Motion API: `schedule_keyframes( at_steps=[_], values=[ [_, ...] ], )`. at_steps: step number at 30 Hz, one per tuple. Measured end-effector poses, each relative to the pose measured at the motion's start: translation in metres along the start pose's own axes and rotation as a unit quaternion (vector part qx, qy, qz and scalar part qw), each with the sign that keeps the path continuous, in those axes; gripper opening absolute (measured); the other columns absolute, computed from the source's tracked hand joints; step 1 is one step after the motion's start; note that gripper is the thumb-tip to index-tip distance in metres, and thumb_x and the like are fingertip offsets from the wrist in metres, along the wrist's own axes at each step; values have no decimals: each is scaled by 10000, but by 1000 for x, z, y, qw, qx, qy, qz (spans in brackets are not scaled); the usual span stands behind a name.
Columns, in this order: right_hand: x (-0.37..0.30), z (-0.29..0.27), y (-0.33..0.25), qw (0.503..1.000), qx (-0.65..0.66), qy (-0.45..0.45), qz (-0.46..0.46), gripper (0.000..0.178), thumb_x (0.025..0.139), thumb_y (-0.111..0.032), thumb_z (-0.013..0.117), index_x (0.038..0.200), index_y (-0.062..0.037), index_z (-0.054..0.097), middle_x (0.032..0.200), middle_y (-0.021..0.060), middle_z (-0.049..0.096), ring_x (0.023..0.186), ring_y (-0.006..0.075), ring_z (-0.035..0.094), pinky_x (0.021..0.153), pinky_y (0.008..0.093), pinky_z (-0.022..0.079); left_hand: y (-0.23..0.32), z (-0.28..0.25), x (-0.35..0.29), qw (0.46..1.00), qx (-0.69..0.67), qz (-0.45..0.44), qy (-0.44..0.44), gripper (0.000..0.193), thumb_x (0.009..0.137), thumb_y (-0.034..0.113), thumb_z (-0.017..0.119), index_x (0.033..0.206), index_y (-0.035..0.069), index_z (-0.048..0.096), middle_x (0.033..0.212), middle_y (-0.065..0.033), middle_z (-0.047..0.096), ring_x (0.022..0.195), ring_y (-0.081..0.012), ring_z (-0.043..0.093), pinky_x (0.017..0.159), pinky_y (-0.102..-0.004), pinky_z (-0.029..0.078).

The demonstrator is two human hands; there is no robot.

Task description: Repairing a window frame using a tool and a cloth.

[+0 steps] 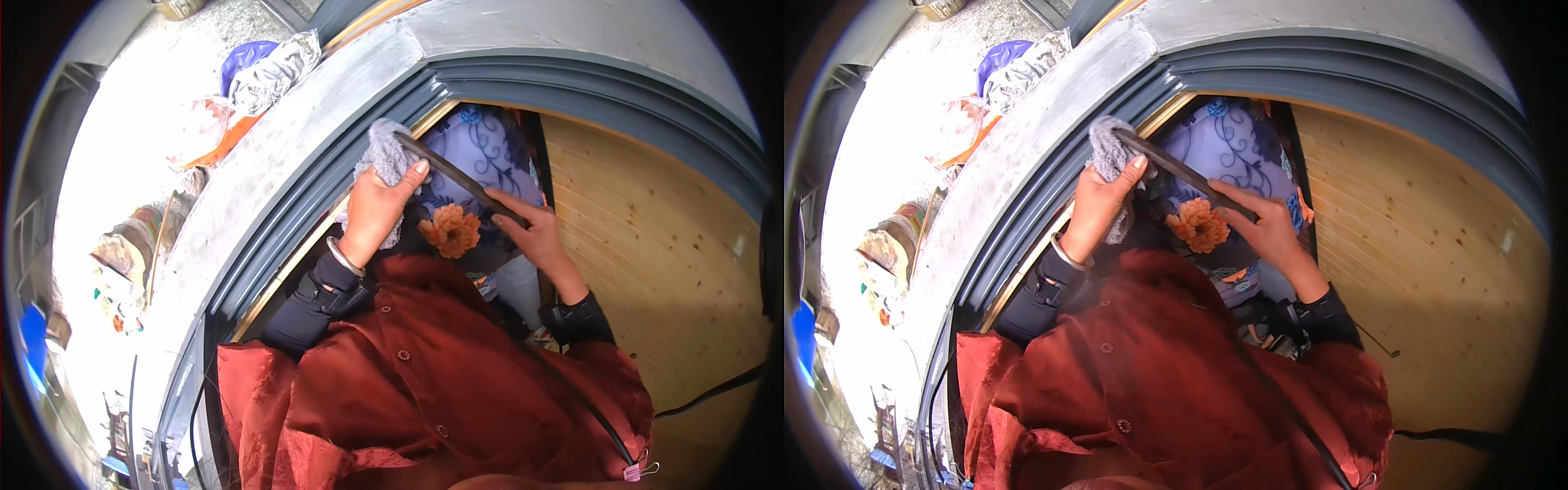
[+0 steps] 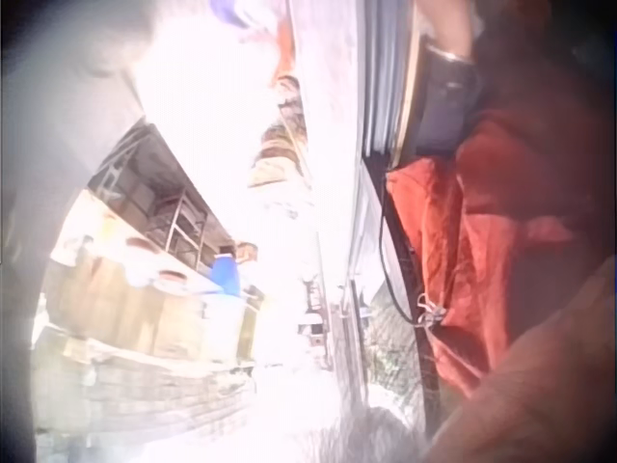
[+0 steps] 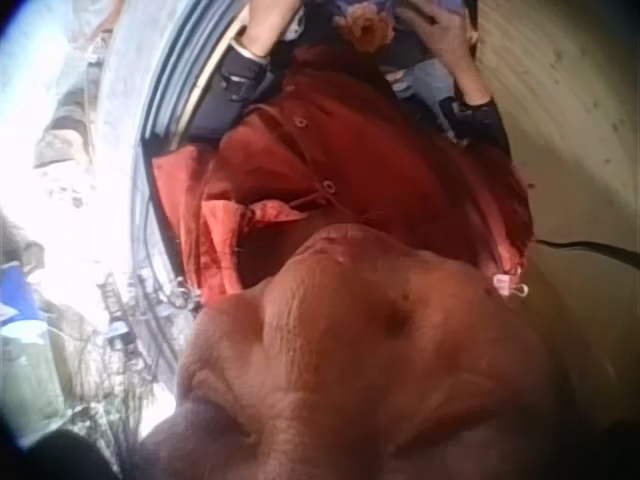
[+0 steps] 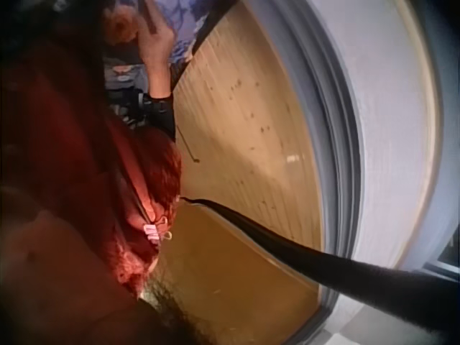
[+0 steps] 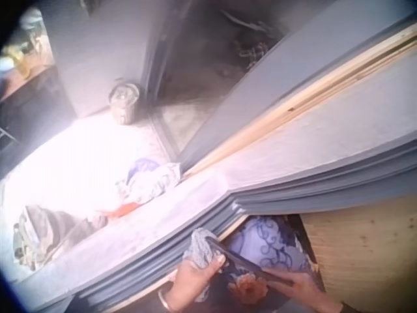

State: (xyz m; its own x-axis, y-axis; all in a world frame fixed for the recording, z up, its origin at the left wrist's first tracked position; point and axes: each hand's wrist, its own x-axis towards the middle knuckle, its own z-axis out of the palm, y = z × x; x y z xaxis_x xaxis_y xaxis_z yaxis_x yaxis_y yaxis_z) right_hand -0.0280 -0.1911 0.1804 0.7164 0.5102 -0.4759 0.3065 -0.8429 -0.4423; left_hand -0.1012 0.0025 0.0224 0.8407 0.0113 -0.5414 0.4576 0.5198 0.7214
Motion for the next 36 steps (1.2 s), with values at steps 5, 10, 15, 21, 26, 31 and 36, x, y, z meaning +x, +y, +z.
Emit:
schedule_keyframes(
  at_steps=[5, 10, 15, 21, 26, 31, 36],
  values=[
    [-35, 42, 20, 929, 307, 32, 203, 400, 878, -86, 625, 1263, 1, 558, 1155, 59, 631, 1007, 91, 559, 882, 241, 444, 2, -4, -3, 987, 147, 19, 55, 492, 864, 307, 663, 1274, 92, 497, 1004, -151, 677, 935, -260, 663, 765, -338, 485],
    [-44, 66, 26, 909, 366, 11, 201, 433, 887, -128, 588, 1292, 9, 527, 949, 41, 646, 774, 98, 592, 714, 207, 474, 2, -3, -9, 977, 76, 171, 99, 527, 857, 151, 663, 1347, 115, 474, 1201, -134, 620, 1088, -214, 613, 870, -292, 463],
    [-51, 72, 5, 700, 648, -79, 289, 381, 944, -245, 467, 1228, 1, 528, 571, -33, 364, 431, 32, 258, 411, 191, 189, 5, -3, -24, 939, 178, 251, 153, 553, 757, -48, 647, 1276, 128, 575, 843, -95, 588, 758, -226, 619, 700, -263, 482],
    [-46, 87, 10, 630, 712, -150, 269, 380, 974, -387, 403, 753, -82, 444, 543, -24, 355, 412, 58, 272, 393, 214, 206, 15, -3, -30, 913, 197, 325, 145, 500, 716, -35, 658, 1173, 169, 664, 836, -76, 520, 672, -231, 554, 629, -259, 459],
    [-34, 88, 15, 609, 736, -198, 218, 465, 982, -415, 379, 673, -73, 442, 512, -28, 323, 391, 69, 252, 389, 222, 204, 17, -4, -34, 943, 138, 267, 143, 410, 740, -10, 686, 1130, 117, 675, 940, -93, 542, 776, -210, 567, 702, -274, 461],
    [-28, 89, 11, 593, 764, -164, 193, 488, 991, -407, 366, 628, -85, 420, 492, -29, 319, 381, 63, 248, 379, 222, 207, 14, -9, -26, 947, 82, 263, 167, 222, 761, 58, 712, 972, 6, 666, 1044, -147, 522, 952, -277, 540, 850, -336, 433],
    [-26, 73, 23, 664, 713, -60, 216, 287, 985, -327, 407, 943, -79, 543, 501, -30, 358, 375, 55, 268, 366, 214, 220, 7, -2, -1, 957, 124, 244, 91, 178, 849, 159, 649, 878, -16, 647, 1103, -122, 558, 996, -221, 535, 887, -316, 404]
  ],
)
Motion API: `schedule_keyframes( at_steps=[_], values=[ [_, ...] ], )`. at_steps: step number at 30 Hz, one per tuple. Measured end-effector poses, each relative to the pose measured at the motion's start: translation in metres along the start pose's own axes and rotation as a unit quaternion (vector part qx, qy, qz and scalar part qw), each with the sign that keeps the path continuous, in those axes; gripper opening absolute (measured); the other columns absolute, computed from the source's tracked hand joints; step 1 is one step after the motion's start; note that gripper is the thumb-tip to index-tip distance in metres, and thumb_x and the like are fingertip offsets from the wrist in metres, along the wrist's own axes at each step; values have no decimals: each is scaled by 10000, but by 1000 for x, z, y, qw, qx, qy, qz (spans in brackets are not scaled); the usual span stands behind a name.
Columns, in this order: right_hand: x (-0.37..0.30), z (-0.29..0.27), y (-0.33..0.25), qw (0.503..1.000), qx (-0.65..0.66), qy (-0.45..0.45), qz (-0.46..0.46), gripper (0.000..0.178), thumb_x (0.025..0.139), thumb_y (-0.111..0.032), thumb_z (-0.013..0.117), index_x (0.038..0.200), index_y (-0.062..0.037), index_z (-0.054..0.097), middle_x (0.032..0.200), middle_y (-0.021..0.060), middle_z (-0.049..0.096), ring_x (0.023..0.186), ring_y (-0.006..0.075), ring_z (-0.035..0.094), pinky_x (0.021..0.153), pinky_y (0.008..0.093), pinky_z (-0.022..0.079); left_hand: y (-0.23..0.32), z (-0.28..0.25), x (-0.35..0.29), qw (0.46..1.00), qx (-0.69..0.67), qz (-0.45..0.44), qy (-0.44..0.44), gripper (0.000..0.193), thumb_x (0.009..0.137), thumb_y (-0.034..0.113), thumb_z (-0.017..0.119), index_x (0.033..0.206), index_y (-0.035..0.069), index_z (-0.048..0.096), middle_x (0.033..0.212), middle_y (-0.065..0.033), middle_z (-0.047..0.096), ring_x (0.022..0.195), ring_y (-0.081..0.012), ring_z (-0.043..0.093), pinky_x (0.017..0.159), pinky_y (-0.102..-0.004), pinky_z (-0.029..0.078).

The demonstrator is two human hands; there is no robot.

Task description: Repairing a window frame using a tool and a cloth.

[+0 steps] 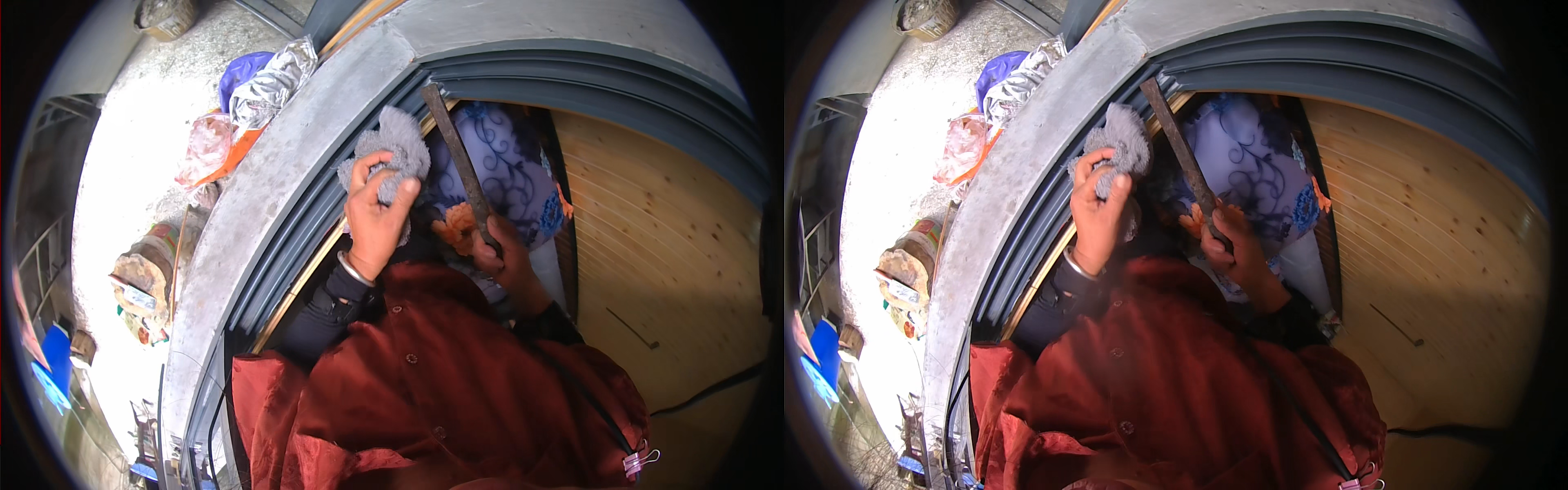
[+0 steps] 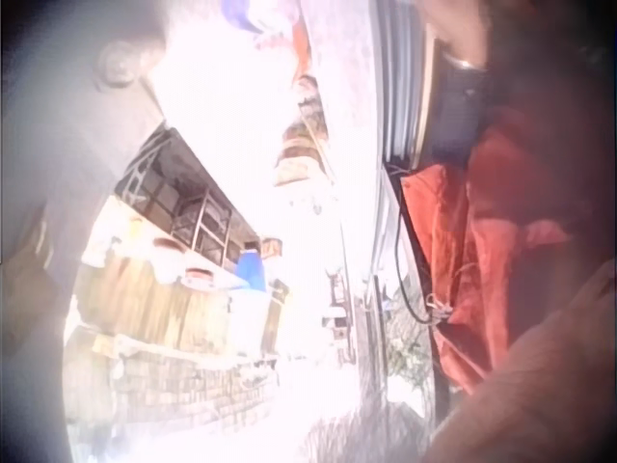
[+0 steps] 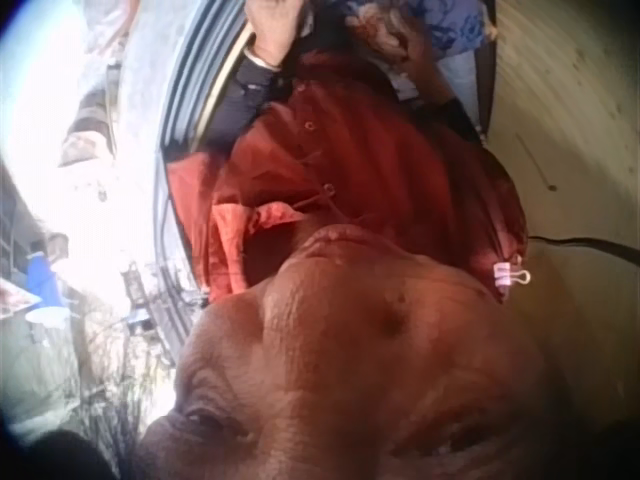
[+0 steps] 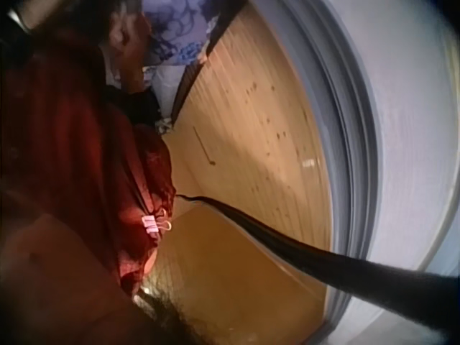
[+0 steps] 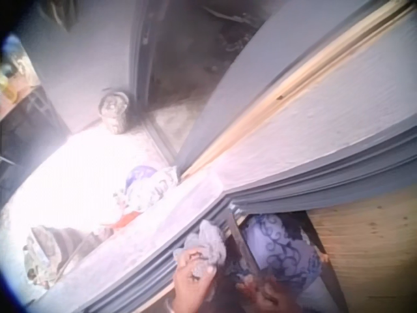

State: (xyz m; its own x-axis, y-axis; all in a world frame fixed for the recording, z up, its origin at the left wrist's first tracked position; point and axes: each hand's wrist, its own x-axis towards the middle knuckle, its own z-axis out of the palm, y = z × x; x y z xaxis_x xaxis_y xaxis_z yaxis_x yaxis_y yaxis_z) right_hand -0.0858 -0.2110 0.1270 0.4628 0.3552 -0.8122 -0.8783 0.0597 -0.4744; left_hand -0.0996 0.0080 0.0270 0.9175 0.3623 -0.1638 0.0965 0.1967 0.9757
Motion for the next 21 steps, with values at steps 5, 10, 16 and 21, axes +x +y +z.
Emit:
schedule_keyframes(
  at_steps=[5, 10, 16, 21],
  values=[
    [-16, 3, -10, 987, -98, 129, 11, 420, 990, -302, 390, 1344, -77, 398, 498, -33, 370, 370, 56, 287, 368, 222, 220, -24, 0, 3, 949, -236, -197, 75, 406, 999, 317, 450, 1105, -35, 623, 1040, -70, 640, 935, -141, 584, 877, -272, 429],
    [-24, -2, -7, 973, -178, 144, 30, 485, 975, -215, 432, 1433, -84, 341, 527, -43, 370, 378, 41, 268, 378, 211, 218, -5, -11, 5, 896, -353, -254, 96, 323, 978, 232, 493, 1108, -35, 618, 1017, -31, 610, 949, -99, 533, 898, -244, 390],
    [-17, -13, 8, 941, -281, 178, -55, 389, 928, -132, 550, 1309, -56, 533, 615, -33, 496, 480, 13, 387, 447, 193, 316, -10, -14, 9, 863, -422, -259, 104, 323, 903, 175, 492, 1107, -48, 606, 1028, -78, 631, 966, -150, 572, 911, -258, 400],
    [-9, -3, 4, 826, -514, 170, -157, 359, 901, -118, 582, 1252, -41, 580, 932, 27, 689, 736, 41, 575, 681, 208, 476, -9, -22, 12, 891, -372, -250, 74, 251, 873, 139, 538, 1009, -48, 636, 988, -72, 632, 891, -118, 570, 845, -240, 413]
  ],
)
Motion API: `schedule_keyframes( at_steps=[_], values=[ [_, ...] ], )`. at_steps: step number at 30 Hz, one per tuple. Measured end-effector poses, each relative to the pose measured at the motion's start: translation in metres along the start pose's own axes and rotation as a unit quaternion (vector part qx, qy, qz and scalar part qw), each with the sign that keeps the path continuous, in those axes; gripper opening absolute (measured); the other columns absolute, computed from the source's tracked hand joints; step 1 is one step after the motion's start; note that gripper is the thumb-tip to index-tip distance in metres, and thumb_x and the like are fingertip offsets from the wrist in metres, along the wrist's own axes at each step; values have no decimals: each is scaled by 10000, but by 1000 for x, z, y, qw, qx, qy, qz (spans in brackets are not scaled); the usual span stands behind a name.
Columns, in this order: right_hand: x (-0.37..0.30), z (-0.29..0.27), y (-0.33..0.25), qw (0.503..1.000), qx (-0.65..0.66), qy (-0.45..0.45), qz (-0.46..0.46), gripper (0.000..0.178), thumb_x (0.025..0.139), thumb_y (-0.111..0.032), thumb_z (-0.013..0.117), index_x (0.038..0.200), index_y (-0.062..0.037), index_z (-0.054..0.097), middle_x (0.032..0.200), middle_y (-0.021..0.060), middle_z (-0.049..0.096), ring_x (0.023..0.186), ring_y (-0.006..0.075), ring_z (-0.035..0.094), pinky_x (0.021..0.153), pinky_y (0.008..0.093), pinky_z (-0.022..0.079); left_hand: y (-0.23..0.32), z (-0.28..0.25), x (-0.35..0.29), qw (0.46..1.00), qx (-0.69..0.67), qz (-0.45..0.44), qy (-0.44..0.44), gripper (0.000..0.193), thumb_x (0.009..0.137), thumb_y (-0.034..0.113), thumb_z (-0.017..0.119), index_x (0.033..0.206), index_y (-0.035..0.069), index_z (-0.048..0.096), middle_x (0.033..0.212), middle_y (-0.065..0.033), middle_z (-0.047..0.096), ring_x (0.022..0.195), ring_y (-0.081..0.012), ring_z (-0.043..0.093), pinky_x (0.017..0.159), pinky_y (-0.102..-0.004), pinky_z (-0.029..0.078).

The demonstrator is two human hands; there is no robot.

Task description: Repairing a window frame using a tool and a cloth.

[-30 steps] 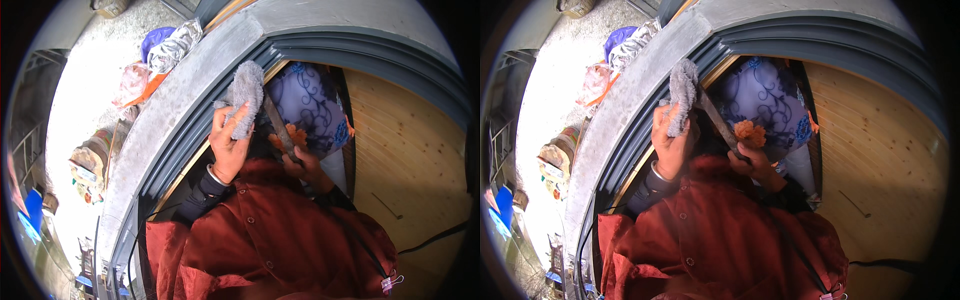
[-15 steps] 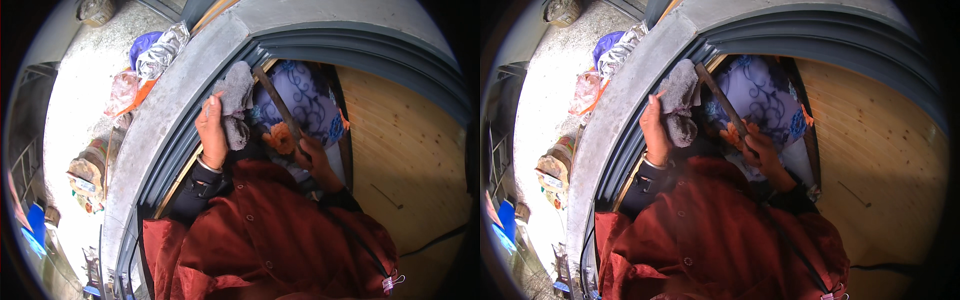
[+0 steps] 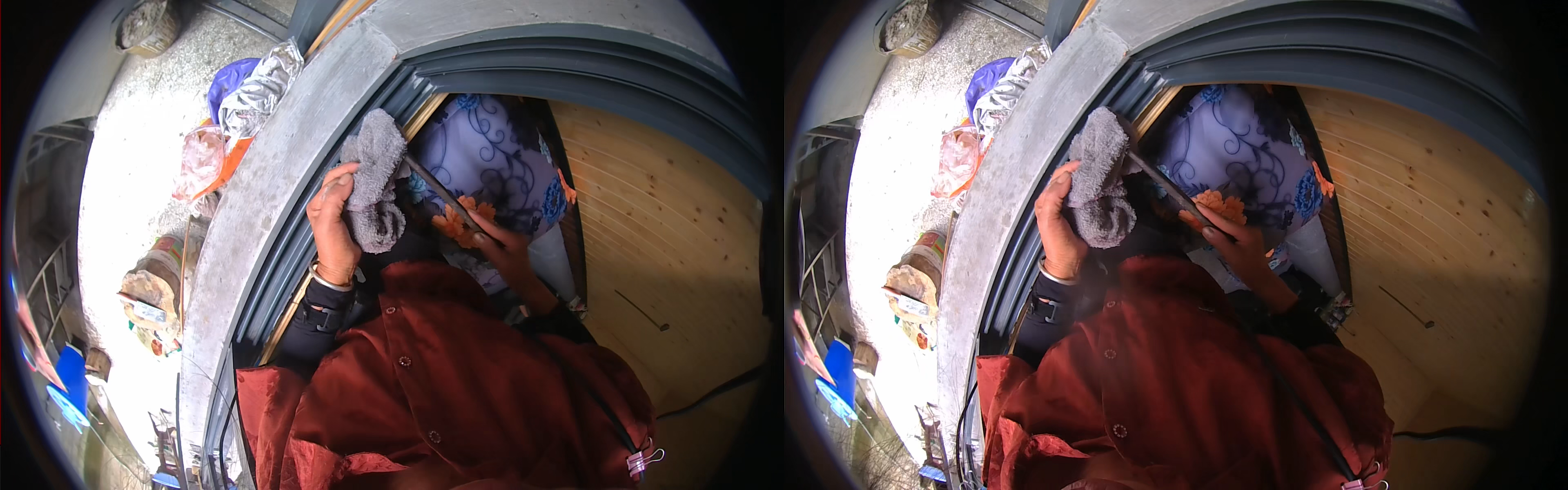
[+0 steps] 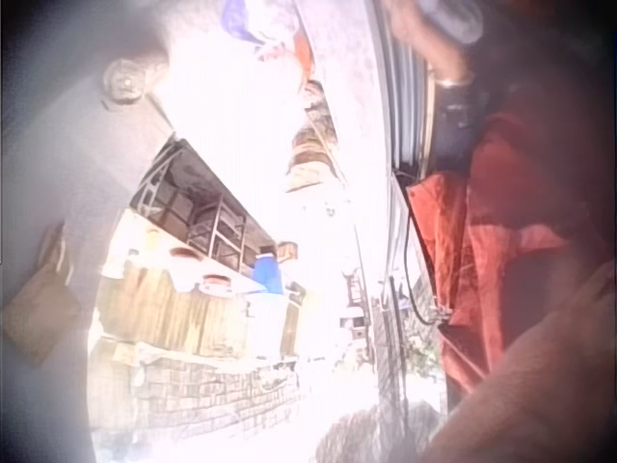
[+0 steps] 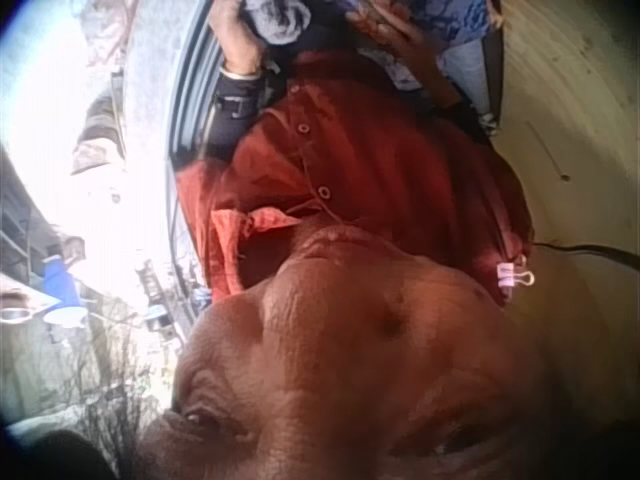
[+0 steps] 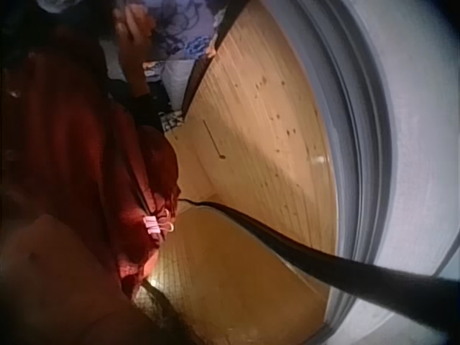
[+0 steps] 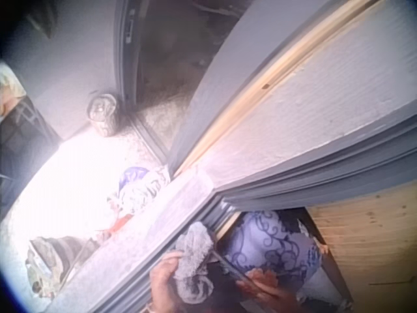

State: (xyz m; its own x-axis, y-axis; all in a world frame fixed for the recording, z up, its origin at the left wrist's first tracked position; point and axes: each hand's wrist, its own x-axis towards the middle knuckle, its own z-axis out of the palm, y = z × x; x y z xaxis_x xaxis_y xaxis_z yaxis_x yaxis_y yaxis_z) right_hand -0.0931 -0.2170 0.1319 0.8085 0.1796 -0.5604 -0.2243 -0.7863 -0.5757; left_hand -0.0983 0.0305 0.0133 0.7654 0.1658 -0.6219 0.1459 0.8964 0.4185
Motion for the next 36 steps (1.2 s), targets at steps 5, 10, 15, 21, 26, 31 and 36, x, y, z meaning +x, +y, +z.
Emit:
schedule_keyframes(
  at_steps=[5, 10, 15, 21, 26, 31, 36],
  values=[
    [7, 4, 5, 997, -17, 25, -75, 363, 875, -96, 598, 1234, -47, 595, 1009, 89, 700, 822, 76, 628, 741, 228, 487, 0, 4, 10, 991, 127, -34, -1, 150, 793, 15, 619, 936, -19, 646, 932, -59, 623, 833, -92, 556, 725, -223, 449],
    [3, -10, 3, 996, -63, -65, -8, 391, 859, -91, 597, 1241, -13, 580, 1079, 129, 676, 945, 131, 632, 852, 262, 461, 12, 29, 22, 987, 161, 9, -27, 264, 829, 88, 657, 1068, -17, 615, 945, -41, 616, 812, -97, 564, 791, -228, 454],
    [4, -7, 9, 986, -68, -3, -155, 383, 854, -81, 596, 1230, -7, 589, 887, 67, 683, 743, 112, 607, 719, 245, 463, 10, 39, 34, 969, 169, -137, -114, 330, 867, 251, 683, 1047, -21, 632, 887, -42, 647, 784, -90, 592, 726, -218, 462],
    [6, 0, -40, 995, 0, 47, 88, 372, 872, -95, 590, 1237, -22, 585, 978, 67, 692, 840, 123, 644, 768, 266, 482, -12, 70, 56, 958, 122, -239, -105, 380, 885, 320, 646, 1040, -26, 635, 921, -67, 660, 794, -127, 617, 717, -244, 478],
    [32, -13, -44, 968, -160, 151, -124, 345, 867, -95, 603, 1211, -74, 616, 851, 89, 675, 677, 137, 615, 624, 268, 472, -34, 84, 78, 949, 61, -284, -120, 437, 910, 353, 593, 1099, -41, 609, 1014, -109, 656, 867, -178, 629, 768, -293, 491],
    [57, -33, -93, 918, -346, 136, -141, 309, 840, -101, 636, 1148, -126, 658, 715, 113, 612, 559, 198, 595, 492, 306, 440, -43, 90, 95, 929, -121, -331, -113, 395, 941, 388, 503, 1013, 23, 635, 928, -107, 670, 822, -224, 639, 758, -345, 518],
    [78, -42, -148, 795, -575, 87, -173, 319, 837, -149, 640, 1152, -202, 654, 634, 83, 527, 516, 268, 554, 461, 361, 412, -41, 102, 106, 914, -169, -350, -119, 414, 928, 417, 497, 930, 30, 645, 874, -126, 680, 770, -261, 649, 737, -390, 533]
  ],
)
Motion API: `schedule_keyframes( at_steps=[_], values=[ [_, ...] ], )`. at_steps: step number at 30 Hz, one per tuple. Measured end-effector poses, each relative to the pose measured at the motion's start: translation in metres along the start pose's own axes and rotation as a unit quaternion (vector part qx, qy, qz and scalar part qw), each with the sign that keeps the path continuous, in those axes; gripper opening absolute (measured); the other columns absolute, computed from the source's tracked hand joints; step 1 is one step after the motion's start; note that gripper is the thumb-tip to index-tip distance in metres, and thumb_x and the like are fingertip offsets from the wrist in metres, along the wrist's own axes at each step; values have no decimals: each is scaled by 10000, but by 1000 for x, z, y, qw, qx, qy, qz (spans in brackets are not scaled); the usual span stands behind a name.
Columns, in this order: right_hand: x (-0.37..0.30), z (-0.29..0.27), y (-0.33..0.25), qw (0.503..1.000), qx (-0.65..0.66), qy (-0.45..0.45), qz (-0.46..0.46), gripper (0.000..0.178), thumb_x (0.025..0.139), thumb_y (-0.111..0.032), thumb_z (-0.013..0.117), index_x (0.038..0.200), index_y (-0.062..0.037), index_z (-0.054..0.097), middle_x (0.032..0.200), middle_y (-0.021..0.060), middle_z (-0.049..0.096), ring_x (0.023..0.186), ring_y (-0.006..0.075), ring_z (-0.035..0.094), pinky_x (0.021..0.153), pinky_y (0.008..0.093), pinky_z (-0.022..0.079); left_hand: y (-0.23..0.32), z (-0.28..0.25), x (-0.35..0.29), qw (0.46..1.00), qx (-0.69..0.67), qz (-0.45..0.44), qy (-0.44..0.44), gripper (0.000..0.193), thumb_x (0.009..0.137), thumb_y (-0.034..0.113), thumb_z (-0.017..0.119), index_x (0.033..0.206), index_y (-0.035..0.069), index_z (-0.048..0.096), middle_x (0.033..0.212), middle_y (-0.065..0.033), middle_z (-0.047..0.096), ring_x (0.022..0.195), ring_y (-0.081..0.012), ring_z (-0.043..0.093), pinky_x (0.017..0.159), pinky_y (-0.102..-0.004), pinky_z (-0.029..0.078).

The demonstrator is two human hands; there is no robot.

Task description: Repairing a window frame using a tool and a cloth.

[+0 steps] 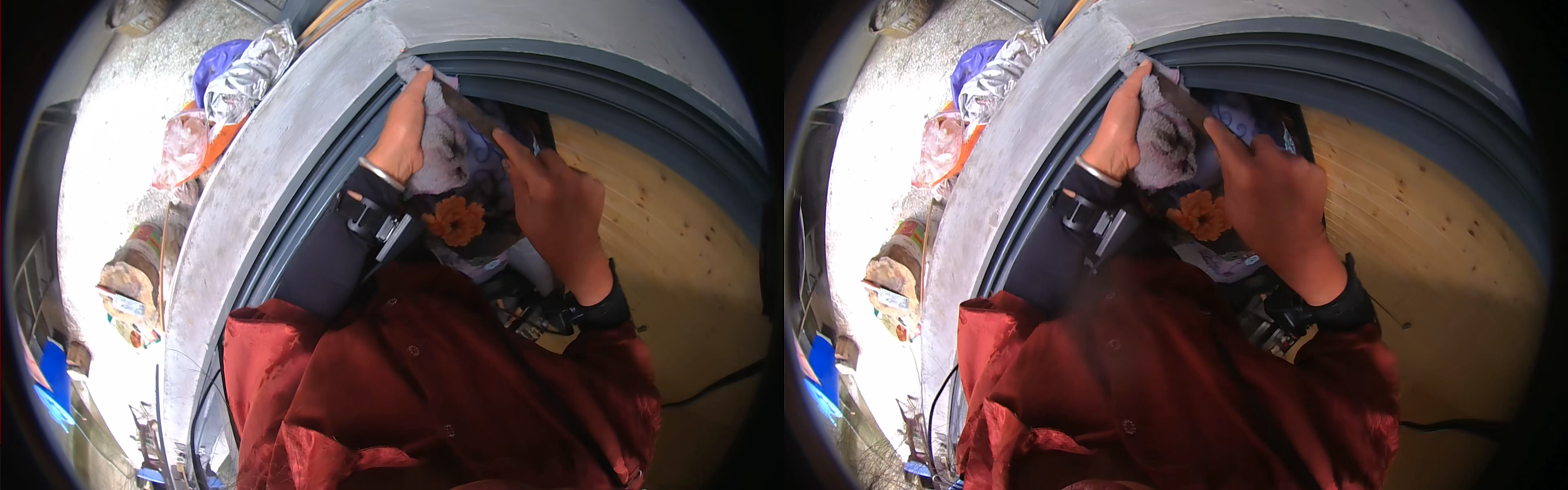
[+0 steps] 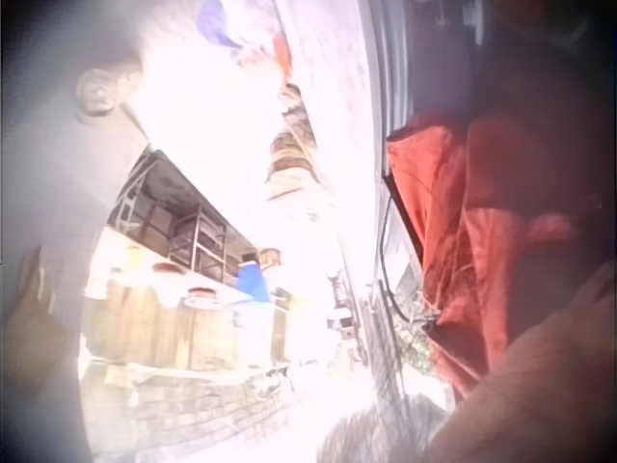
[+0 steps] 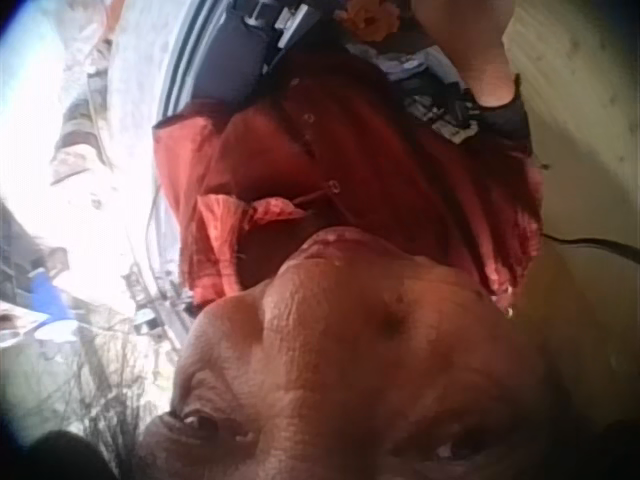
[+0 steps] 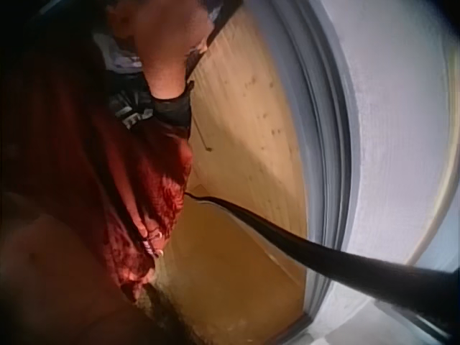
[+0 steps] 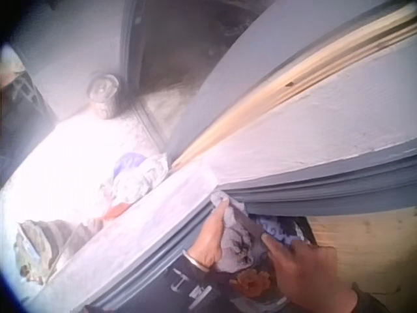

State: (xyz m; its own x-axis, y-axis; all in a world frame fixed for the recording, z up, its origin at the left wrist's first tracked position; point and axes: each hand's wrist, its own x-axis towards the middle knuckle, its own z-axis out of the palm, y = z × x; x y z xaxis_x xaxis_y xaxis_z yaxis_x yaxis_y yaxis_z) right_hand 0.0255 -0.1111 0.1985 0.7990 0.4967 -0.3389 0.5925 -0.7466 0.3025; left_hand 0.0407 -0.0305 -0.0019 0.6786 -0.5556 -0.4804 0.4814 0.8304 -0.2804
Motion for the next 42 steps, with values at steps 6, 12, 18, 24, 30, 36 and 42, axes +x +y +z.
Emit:
schedule_keyframes(
  at_steps=[6, 12, 18, 24, 30, 36, 42],
  values=[
    [24, -21, -30, 996, -34, 5, -88, 308, 847, -249, 640, 1148, -184, 632, 673, 62, 518, 496, 245, 553, 446, 347, 425, 6, 8, -1, 1000, -6, 12, 11, 383, 915, 405, 499, 881, 48, 631, 805, -126, 668, 715, -276, 636, 701, -395, 533],
    [37, -24, -40, 984, -99, -25, -143, 215, 859, -297, 627, 987, -124, 634, 671, 68, 510, 491, 226, 560, 432, 344, 411, 11, 6, 9, 998, 28, 41, 24, 374, 904, 403, 498, 904, 50, 621, 816, -113, 665, 715, -271, 634, 704, -391, 531],
    [88, -46, -19, 967, -103, -70, -221, 78, 724, -81, 583, 754, -52, 649, 630, 142, 615, 634, 289, 637, 534, 367, 497, 18, -6, 26, 995, 92, 41, 3, 435, 913, 435, 460, 1020, 38, 602, 916, -116, 661, 806, -242, 635, 750, -370, 512],
    [113, -44, 0, 975, -73, -54, -202, 51, 712, -48, 604, 732, -60, 649, 695, 149, 628, 675, 358, 619, 585, 422, 490, -1, -4, 18, 992, 61, 109, -36, 560, 899, 476, 515, 1193, 2, 557, 1035, -112, 635, 889, -197, 611, 784, -312, 485],
    [114, -51, -16, 957, -140, -59, -247, 123, 789, -143, 655, 895, -85, 678, 681, 166, 622, 693, 349, 618, 609, 440, 478, 16, 4, 10, 999, 15, 51, -7, 370, 834, 373, 624, 1028, 58, 642, 933, -92, 672, 804, -216, 636, 759, -329, 514],
    [117, -54, -18, 955, -148, -128, -225, 160, 780, -140, 667, 928, -83, 685, 694, 173, 624, 708, 359, 617, 620, 442, 479, 14, -5, 21, 995, -74, 41, -58, 375, 748, 289, 696, 1031, 63, 601, 1010, -120, 620, 950, -261, 573, 846, -411, 455],
    [117, -54, -14, 959, -133, -113, -223, 92, 749, -115, 671, 822, -67, 700, 698, 179, 626, 679, 367, 621, 620, 444, 499, 7, 2, 24, 990, -95, 101, -22, 328, 772, 243, 679, 1031, 60, 599, 1008, -118, 616, 925, -256, 583, 827, -381, 468]
  ],
)
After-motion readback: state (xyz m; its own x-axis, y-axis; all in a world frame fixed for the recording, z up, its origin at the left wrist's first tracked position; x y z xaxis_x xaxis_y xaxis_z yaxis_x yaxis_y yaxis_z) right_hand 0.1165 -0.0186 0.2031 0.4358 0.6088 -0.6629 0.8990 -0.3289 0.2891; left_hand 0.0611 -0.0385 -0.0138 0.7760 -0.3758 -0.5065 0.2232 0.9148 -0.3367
